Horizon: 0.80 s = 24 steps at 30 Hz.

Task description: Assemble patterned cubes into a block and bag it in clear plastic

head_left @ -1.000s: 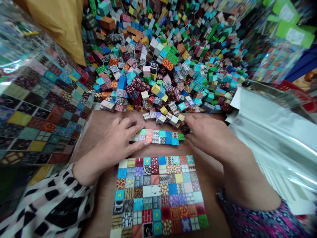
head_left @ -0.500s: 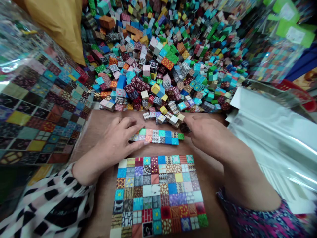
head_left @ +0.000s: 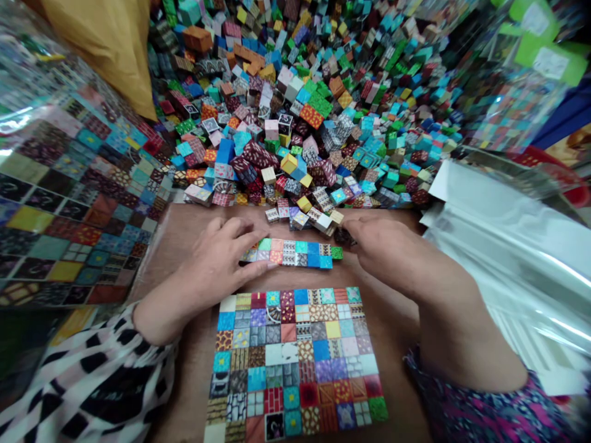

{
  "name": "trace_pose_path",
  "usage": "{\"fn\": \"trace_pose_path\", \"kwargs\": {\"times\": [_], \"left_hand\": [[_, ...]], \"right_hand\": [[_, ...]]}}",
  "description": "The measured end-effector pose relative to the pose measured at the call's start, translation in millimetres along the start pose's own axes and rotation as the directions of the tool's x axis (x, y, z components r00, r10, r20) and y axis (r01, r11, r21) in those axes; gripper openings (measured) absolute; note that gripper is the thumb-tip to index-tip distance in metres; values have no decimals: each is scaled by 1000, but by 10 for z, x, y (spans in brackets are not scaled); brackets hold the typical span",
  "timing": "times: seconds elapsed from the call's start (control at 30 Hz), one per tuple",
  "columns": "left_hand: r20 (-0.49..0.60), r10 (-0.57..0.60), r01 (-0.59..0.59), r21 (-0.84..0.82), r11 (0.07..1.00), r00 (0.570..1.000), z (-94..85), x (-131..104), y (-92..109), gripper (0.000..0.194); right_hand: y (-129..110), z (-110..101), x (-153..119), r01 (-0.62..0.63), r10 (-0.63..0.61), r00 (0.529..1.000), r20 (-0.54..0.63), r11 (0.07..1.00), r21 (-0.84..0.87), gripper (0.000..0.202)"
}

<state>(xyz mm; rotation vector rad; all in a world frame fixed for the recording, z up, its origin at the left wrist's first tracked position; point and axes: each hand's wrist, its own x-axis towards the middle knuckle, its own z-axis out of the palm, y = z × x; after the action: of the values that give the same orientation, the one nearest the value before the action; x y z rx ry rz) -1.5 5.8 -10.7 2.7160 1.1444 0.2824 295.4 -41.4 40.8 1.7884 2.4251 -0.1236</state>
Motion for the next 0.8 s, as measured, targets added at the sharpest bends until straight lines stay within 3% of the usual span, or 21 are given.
{"fn": "trace_pose_path", "kwargs": {"times": [0.5,0.8], "left_hand": [[-17,9,-8,14,1000,1000,-15,13,30,63],[3,-4,4,0,1000,1000,5,-1,-22,61]], "right_hand": [[-70,-50,13,-76,80,993,89,996,-54,27],[-56,-2,32,-73,74,997,12,997,-11,26]]}}
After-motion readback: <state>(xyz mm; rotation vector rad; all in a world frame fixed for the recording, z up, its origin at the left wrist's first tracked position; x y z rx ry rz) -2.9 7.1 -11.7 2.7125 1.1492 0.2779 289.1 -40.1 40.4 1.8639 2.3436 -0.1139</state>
